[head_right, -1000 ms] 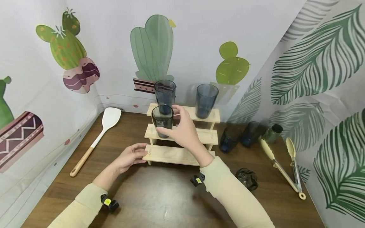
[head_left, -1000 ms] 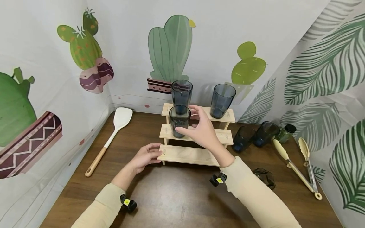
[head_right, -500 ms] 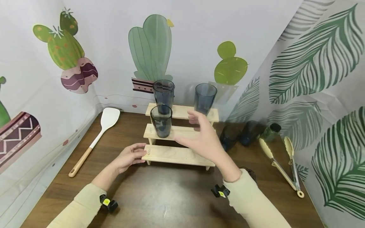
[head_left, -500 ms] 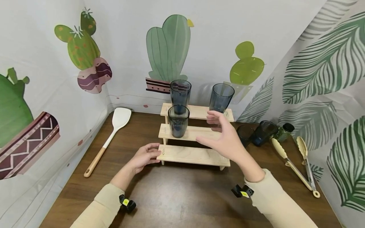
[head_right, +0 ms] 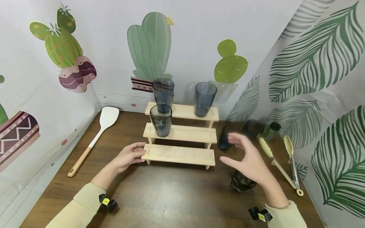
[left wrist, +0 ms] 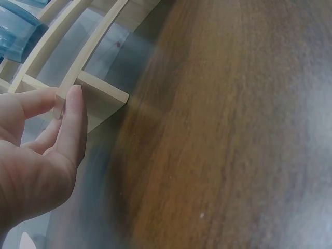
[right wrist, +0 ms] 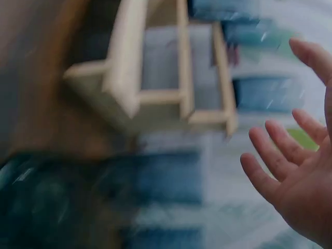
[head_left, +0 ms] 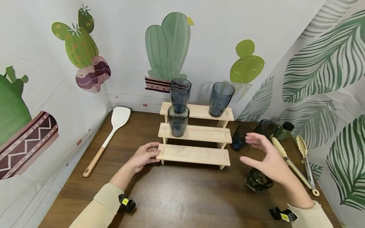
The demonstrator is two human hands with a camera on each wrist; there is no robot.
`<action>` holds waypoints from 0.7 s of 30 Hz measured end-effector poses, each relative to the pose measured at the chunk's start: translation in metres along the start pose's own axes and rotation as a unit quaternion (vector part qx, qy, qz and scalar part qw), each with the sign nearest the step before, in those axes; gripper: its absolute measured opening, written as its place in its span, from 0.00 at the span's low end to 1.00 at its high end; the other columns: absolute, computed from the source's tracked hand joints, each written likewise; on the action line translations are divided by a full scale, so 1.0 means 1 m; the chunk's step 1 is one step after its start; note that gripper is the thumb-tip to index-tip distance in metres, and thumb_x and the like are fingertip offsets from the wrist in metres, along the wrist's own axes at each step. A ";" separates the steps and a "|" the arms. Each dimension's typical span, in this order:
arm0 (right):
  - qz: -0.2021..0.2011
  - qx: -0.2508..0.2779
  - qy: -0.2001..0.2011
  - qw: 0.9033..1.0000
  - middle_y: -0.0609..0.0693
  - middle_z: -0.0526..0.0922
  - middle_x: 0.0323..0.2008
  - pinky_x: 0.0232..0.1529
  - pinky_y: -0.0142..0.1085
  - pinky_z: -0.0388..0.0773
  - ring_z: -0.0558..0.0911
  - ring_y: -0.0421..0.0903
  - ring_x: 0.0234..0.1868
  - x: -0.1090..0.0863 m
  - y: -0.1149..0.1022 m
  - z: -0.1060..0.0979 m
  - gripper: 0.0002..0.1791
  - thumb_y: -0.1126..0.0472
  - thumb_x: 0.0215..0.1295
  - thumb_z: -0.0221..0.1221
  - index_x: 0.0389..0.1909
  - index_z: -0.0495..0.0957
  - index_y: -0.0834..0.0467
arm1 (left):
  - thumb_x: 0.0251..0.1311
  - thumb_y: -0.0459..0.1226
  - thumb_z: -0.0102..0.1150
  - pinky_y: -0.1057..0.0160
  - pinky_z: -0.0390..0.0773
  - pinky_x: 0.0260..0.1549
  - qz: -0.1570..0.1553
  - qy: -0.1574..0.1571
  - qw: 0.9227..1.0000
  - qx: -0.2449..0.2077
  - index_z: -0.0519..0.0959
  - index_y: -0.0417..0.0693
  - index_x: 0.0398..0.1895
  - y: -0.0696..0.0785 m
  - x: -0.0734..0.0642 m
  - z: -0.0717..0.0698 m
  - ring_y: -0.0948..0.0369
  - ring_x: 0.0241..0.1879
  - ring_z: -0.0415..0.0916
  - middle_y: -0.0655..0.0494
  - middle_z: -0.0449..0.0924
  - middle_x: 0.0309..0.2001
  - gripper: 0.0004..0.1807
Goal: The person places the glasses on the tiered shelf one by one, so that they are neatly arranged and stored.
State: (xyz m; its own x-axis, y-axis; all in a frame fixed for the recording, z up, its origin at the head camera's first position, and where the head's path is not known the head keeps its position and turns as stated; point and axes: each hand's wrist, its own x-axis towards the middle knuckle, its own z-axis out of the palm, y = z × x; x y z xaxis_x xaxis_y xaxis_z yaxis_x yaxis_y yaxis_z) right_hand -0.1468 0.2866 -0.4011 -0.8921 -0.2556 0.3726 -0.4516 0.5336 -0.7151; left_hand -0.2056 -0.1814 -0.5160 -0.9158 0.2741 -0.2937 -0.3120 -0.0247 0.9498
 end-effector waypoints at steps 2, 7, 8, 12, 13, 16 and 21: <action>0.014 -0.002 -0.006 1.000 0.47 0.79 0.58 0.59 0.24 0.70 0.77 0.41 0.60 -0.013 0.015 -0.006 0.43 0.71 0.52 0.78 0.70 0.71 0.53 | 0.72 0.32 0.61 0.60 0.87 0.44 -0.001 0.002 1.000 -0.001 0.61 0.32 0.75 0.000 0.000 -0.001 0.57 0.44 0.82 0.36 0.76 0.56 0.32; 0.061 -0.001 -0.035 0.998 0.48 0.77 0.60 0.59 0.21 0.68 0.75 0.37 0.60 -0.044 0.047 -0.020 0.43 0.70 0.56 0.76 0.72 0.68 0.54 | 0.73 0.32 0.60 0.60 0.87 0.44 0.002 -0.002 1.000 -0.001 0.61 0.31 0.75 0.000 -0.001 -0.001 0.56 0.45 0.82 0.37 0.76 0.57 0.32; 0.071 0.000 -0.045 0.996 0.48 0.76 0.61 0.59 0.21 0.67 0.74 0.35 0.60 -0.049 0.051 -0.021 0.44 0.69 0.57 0.76 0.73 0.67 0.53 | 0.73 0.32 0.61 0.60 0.87 0.44 0.003 -0.001 1.000 -0.001 0.61 0.31 0.75 0.000 -0.001 0.000 0.56 0.45 0.82 0.37 0.76 0.57 0.32; 0.102 -0.007 -0.085 0.991 0.49 0.73 0.64 0.57 0.19 0.67 0.71 0.30 0.62 -0.068 0.067 -0.023 0.48 0.63 0.57 0.77 0.77 0.62 0.50 | 0.73 0.31 0.60 0.60 0.87 0.44 -0.001 0.003 1.000 0.001 0.61 0.32 0.75 0.001 -0.001 -0.001 0.56 0.45 0.82 0.36 0.76 0.57 0.32; 0.106 -0.007 -0.090 0.990 0.49 0.73 0.64 0.57 0.19 0.67 0.71 0.29 0.62 -0.073 0.070 -0.022 0.49 0.62 0.57 0.78 0.77 0.62 0.49 | 0.73 0.31 0.60 0.60 0.86 0.44 -0.002 0.003 1.000 0.001 0.61 0.32 0.75 0.001 -0.001 -0.001 0.56 0.45 0.82 0.36 0.76 0.57 0.32; 0.111 0.001 -0.088 0.990 0.54 0.74 0.63 0.57 0.18 0.66 0.71 0.30 0.62 -0.083 0.079 -0.018 0.51 0.62 0.54 0.80 0.76 0.63 0.50 | 0.73 0.32 0.60 0.60 0.86 0.45 -0.001 0.001 1.000 0.004 0.61 0.32 0.75 0.000 -0.001 -0.001 0.56 0.45 0.82 0.36 0.75 0.57 0.32; 0.113 0.021 -0.085 0.990 0.60 0.74 0.63 0.56 0.18 0.65 0.72 0.30 0.61 -0.092 0.091 -0.012 0.50 0.63 0.51 0.81 0.74 0.65 0.56 | 0.73 0.33 0.60 0.60 0.87 0.44 0.000 0.000 1.000 0.007 0.61 0.32 0.75 0.000 0.000 0.000 0.57 0.45 0.82 0.37 0.76 0.57 0.33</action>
State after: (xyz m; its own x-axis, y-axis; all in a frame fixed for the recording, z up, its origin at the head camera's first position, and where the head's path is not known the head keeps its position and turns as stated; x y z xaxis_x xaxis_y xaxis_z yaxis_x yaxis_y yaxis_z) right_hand -0.1060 0.3682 -0.4930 -0.9584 -0.2681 0.0975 -0.2373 0.5595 -0.7941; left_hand -0.2057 -0.1813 -0.5158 -0.9157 0.2747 -0.2932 -0.3079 -0.0109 0.9514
